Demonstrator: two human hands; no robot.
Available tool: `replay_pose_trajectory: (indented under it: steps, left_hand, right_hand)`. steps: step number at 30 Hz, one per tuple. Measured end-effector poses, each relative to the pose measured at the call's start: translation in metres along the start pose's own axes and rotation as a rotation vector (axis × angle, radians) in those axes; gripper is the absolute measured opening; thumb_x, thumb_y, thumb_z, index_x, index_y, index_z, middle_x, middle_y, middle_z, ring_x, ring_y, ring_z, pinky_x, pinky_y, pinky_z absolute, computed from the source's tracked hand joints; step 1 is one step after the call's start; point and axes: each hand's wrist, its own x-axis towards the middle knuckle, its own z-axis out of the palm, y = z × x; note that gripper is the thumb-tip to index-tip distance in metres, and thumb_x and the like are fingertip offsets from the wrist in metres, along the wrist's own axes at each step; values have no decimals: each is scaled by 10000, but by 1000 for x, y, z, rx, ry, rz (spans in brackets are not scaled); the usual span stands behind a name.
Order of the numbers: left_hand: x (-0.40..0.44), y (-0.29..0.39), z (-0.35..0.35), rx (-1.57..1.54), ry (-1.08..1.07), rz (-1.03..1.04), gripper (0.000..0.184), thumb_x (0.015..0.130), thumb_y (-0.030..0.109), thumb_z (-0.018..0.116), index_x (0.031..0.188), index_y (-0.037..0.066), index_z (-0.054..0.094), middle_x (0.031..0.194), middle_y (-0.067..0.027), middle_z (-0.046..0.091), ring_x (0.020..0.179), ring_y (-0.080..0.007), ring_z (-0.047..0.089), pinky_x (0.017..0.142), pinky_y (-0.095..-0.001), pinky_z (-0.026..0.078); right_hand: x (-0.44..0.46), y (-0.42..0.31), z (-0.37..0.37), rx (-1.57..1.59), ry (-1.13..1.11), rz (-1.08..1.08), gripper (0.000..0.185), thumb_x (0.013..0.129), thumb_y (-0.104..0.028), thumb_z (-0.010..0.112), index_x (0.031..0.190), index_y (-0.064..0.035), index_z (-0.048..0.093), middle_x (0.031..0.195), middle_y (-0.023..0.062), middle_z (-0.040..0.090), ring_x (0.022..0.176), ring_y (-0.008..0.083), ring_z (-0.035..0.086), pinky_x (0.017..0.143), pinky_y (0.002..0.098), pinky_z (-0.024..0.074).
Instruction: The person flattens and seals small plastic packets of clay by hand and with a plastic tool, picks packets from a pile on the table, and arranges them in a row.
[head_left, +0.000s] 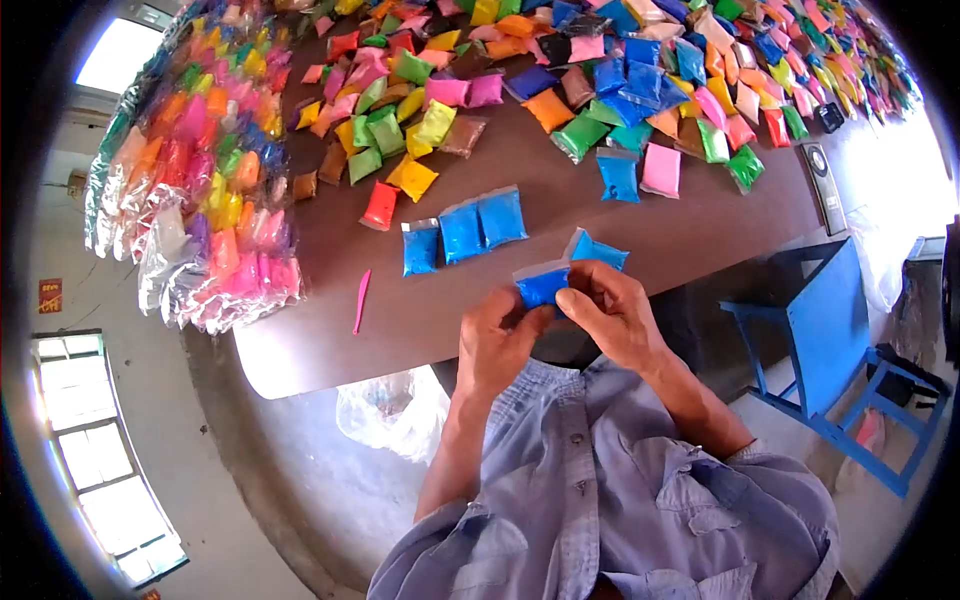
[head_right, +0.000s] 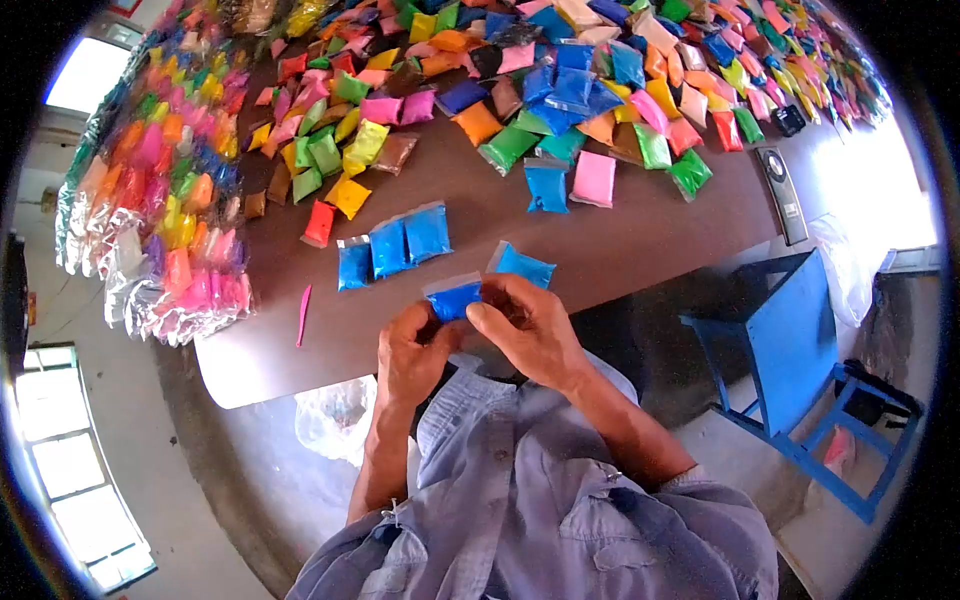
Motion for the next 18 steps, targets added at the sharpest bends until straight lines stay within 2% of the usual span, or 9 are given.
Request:
replay_pose_trajectory:
  steps: [2,4,5,7,8,9,11,14,18]
  left_hand:
    - [0,3,3,113,-64,69,152,903,29,803,980,-52,700,756,-60,684,699,-90,627,631,-279,520]
    - [-2,6,10,17,-144,-40,211,874,58,834,1026,-35,720,830,-97,718,732,-127,672,655,-306,555]
    - [-2,6,16,9,-154,-31,211,874,58,834,1026,-35,720,830,-97,718,732,-127,672,655,-306,555]
    - [4,8,29,271,-18,292,297,843,82,853,1104,-6,741,1021,-128,746,837,-192,704,708,-317,581]
    - [7,-1,34,362,-2,378,350,815,108,882,1126,30,742,1166,-147,722,968,-284,717,803,-377,605]
    - [12,-1,40,355,-9,393,350,815,108,882,1126,30,742,1166,-147,722,968,-284,717,803,-377,605]
    - [18,1,51,591,14,573,431,815,175,893,1195,66,721,1248,-140,684,1077,-352,689,895,-441,596]
    - [27,-2,65,657,-14,549,496,821,232,887,1255,86,694,1302,-143,645,1157,-400,648,954,-486,571]
    - [34,-3,70,726,1,565,498,847,264,867,1273,88,680,1313,-142,637,1152,-390,653,916,-484,584]
  right_hand:
    - [-4,1,-14,-30,-33,16,251,1009,-184,733,1161,15,712,918,-8,669,801,48,583,689,235,471]
    - [-8,7,-29,-59,44,-30,239,1016,-207,725,1122,7,730,884,-13,681,759,46,593,660,229,474]
    - [-10,6,-38,-67,56,-35,239,1016,-207,725,1122,7,730,884,-13,681,759,46,593,660,229,474]
    - [-8,-1,-59,35,266,39,248,1021,-234,717,1081,4,745,836,-18,680,713,46,596,617,226,468]
    - [-5,1,-66,52,329,-31,270,1023,-256,712,1074,6,750,815,-18,674,684,43,586,582,225,451]
    - [-2,-1,-74,48,342,-44,270,1023,-256,712,1074,6,750,815,-18,674,684,43,586,582,225,451]
    - [10,-10,-91,-10,464,-83,277,1018,-254,716,1077,14,749,794,-13,667,673,47,589,569,224,446]
    - [43,-38,-105,-58,540,-201,263,1009,-238,710,1050,18,748,761,-19,642,642,50,576,549,220,433]
    - [92,-77,-123,-165,612,-299,263,997,-231,694,1035,26,733,756,-23,612,639,45,557,538,232,434]
